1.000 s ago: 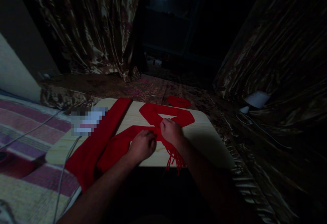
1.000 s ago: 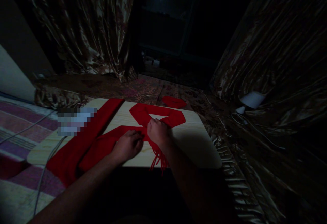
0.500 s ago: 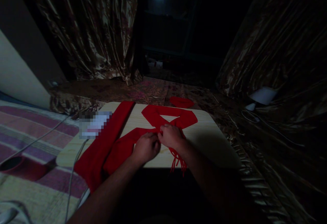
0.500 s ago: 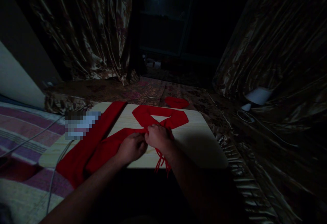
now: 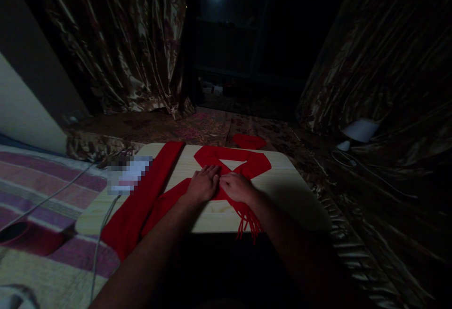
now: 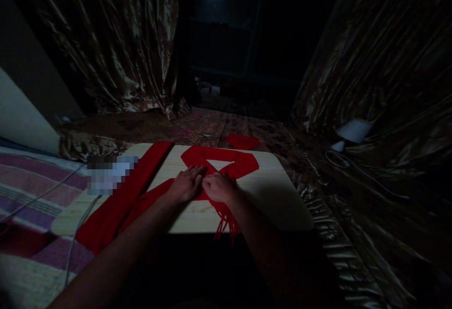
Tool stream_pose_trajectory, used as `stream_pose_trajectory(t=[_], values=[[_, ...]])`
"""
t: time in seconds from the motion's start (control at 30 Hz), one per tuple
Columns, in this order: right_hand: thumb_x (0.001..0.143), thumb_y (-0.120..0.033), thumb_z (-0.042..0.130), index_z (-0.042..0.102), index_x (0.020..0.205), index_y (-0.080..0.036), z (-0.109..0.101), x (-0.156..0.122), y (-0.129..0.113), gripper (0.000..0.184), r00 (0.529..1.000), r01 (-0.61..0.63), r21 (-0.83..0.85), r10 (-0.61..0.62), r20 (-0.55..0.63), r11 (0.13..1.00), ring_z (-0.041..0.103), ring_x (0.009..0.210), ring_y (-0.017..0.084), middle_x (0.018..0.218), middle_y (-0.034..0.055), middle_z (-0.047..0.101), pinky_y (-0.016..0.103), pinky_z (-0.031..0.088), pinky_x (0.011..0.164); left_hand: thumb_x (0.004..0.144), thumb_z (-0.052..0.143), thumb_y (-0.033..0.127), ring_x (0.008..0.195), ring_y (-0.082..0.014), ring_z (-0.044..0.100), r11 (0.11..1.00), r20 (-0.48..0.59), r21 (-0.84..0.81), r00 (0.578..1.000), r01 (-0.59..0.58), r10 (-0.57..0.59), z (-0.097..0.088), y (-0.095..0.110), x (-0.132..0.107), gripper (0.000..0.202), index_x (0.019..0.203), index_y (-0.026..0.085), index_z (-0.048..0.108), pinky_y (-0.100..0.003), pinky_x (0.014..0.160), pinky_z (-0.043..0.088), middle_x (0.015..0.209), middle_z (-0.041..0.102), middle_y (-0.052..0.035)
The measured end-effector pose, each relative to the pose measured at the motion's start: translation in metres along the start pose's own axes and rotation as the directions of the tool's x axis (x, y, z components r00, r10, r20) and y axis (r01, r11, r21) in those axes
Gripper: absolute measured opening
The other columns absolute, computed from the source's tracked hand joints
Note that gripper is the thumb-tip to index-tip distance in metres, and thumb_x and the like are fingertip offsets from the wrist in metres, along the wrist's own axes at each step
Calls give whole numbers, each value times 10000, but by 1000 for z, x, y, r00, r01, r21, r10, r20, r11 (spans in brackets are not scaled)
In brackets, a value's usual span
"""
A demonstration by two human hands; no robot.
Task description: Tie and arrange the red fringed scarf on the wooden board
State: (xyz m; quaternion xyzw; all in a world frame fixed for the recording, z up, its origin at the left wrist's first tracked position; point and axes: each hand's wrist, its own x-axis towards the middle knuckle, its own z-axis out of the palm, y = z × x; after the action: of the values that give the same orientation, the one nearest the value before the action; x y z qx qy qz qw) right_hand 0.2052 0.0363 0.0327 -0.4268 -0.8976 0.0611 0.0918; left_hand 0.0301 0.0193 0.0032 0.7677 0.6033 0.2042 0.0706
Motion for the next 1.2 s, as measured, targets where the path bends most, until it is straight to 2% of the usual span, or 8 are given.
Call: stream_pose_trajectory(t=[0.1,0.2,0.43,0.67,0.77,0.87,1.0,1.2], values=[[1018,-391,399,552,1443,-209,4,-1,11,487,979,-186,-18,183,-87,982,410,1409,245,1528,102,502,424,280,1163,1035,254,452,1511,-358,271,992,95,111,993,54,-64,9,-8,7,599,1565,196,364,-657,1148,249,1624,340,-152],[1000,-593,337,367,1574,-242,15,-4,19,674,955,-296,-29,296,0,955,254,1509,295,1638,95,332,508,184,1203,1024,245,478,1526,-350,231,979,109,198,991,52,-75,13,-12,10,632,1581,192,333,-650,1160,221,1652,278,-138],[984,-651,233,305,1600,-266,21,-3,18,730,924,-375,0,374,79,927,187,1533,317,1674,85,240,559,135,1206,967,380,486,1312,-335,497,963,-50,259,997,76,-65,6,-7,13,558,1422,221,566,-491,1057,407,1443,572,-123],[966,-644,350,494,1492,-271,7,-10,25,660,951,-305,46,307,-43,951,390,1427,294,1577,70,443,481,297,1154,909,468,496,1142,-338,590,950,-142,277,984,147,-111,1,-3,15,472,1206,206,692,-449,951,475,1171,676,-149],[998,-538,356,648,1307,-189,-5,-4,41,550,880,-414,31,409,-242,910,527,1282,281,1374,119,630,425,383,1084,934,430,462,1113,-288,620,975,-113,207,992,78,-56,-5,-1,34,454,1149,162,694,-374,978,470,1148,695,-143],[990,-429,411,700,1189,-111,-17,6,64,474,805,-549,-2,529,-268,836,611,1150,298,1197,182,701,402,446,997,959,383,522,1134,-282,627,988,-60,150,998,42,-33,-7,7,53,517,1177,159,678,-357,992,465,1195,693,-145],[962,-296,458,734,1156,-103,-22,18,90,388,885,-460,-91,448,-130,883,651,1119,286,1172,194,717,353,465,971,948,339,636,1298,-316,544,985,62,163,996,57,-68,9,18,63,639,1238,170,667,-420,1090,398,1332,643,-168],[977,-386,469,680,1273,-79,-4,28,106,476,949,-310,-162,314,3,937,596,1254,300,1318,207,658,369,434,1055,929,245,694,1519,-378,234,959,18,241,987,151,-160,42,17,64,848,1552,135,380,-568,1186,222,1635,299,-200]])
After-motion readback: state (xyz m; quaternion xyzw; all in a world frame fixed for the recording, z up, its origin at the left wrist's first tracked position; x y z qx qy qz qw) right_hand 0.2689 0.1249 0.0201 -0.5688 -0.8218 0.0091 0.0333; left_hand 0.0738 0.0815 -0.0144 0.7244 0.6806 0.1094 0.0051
